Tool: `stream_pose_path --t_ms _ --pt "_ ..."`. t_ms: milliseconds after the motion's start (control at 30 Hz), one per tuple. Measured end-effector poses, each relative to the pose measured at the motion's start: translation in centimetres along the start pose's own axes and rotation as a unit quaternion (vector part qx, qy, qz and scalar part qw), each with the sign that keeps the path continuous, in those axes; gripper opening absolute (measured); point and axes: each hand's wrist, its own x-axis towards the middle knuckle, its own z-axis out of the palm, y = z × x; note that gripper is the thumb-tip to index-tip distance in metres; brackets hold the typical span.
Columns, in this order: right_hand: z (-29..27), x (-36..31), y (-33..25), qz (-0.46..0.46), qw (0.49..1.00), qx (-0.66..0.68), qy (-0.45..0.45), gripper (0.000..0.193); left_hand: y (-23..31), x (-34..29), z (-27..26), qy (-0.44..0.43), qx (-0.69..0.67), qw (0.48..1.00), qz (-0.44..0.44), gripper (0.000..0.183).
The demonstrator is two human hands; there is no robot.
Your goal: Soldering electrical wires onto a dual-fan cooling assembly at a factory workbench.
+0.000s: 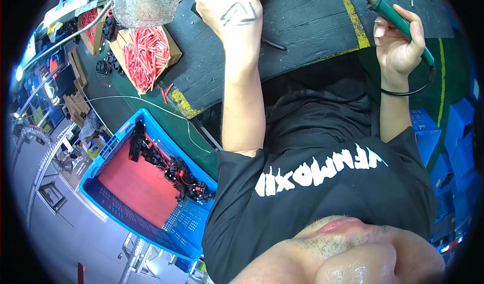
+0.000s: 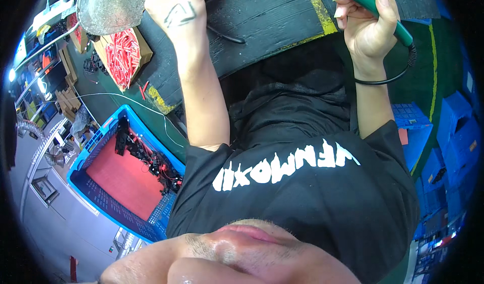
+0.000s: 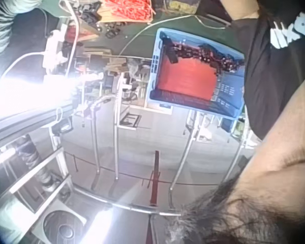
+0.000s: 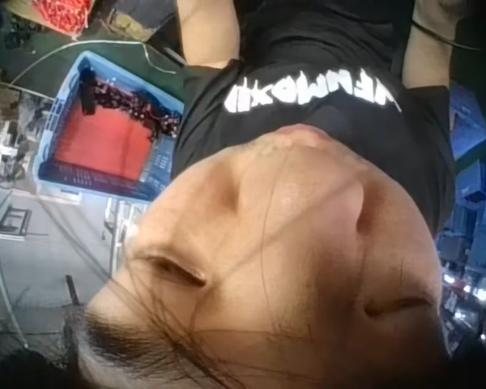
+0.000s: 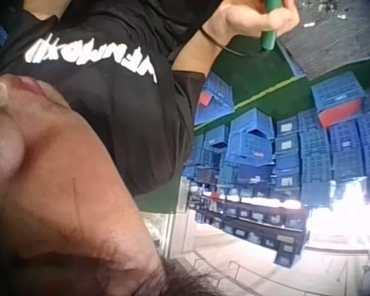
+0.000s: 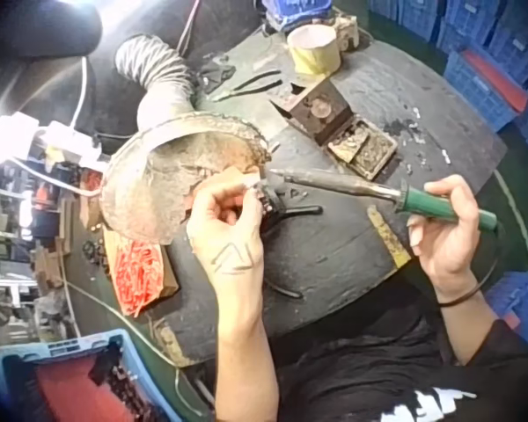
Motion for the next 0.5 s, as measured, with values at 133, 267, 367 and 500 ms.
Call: stream_pose_path --t_ms 133,267,367,500 --pt "-0.2 0.0 0.2 0.002 1.0 0.002 0.006 0.044 1.0 0.2 -1.1 -0.017 0.188 0.979 -0.073 0.014" --pt "0.0 0.0 -0.1 0.002 1.0 -0.014 0.009 0.044 1.1 -0.2 -1.1 -0.005 0.192 0.98 -0.052 0.017" --pt "0.0 0.0 -0.1 0.009 1.0 -0.005 0.015 0.044 1.4 -0.4 -0.7 0.01 0.182 0.981 -0.061 0.016" --pt "0.0 0.1 -0.1 0.005 1.0 -0.006 0.014 0.044 1.6 -0.6 -0.1 0.016 0.152 0.988 -0.026 0.015"
